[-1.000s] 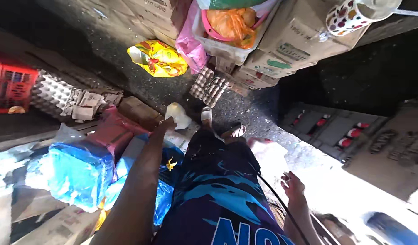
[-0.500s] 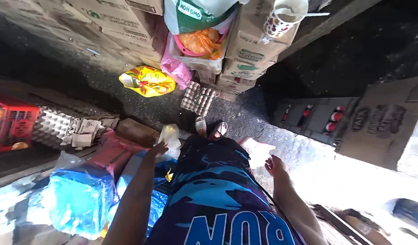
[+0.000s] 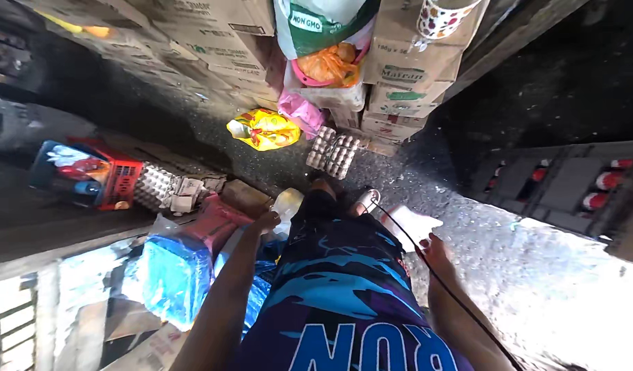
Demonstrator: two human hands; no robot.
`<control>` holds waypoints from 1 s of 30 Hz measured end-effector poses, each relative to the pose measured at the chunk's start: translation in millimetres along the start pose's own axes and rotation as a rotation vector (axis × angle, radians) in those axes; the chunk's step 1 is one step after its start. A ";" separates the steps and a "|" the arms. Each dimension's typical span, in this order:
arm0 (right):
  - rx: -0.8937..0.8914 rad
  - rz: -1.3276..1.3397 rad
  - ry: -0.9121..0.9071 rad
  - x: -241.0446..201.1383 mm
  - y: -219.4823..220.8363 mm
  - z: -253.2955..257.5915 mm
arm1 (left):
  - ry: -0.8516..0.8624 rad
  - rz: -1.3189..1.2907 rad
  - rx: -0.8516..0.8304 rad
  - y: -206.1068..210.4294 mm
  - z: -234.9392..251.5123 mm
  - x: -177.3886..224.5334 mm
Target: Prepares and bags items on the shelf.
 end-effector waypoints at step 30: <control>0.061 0.612 -0.006 -102.9 312.4 -83.0 | -0.027 0.134 -0.057 -126.8 74.5 -155.3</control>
Point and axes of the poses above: each hand's wrist, its own z-axis towards the middle knuckle, its own y-axis out of the palm, x = y × z, the point moved 10 cm from there along z, towards the middle knuckle, and after that the axes turned 15 degrees about -y, right-handed, at the moved point
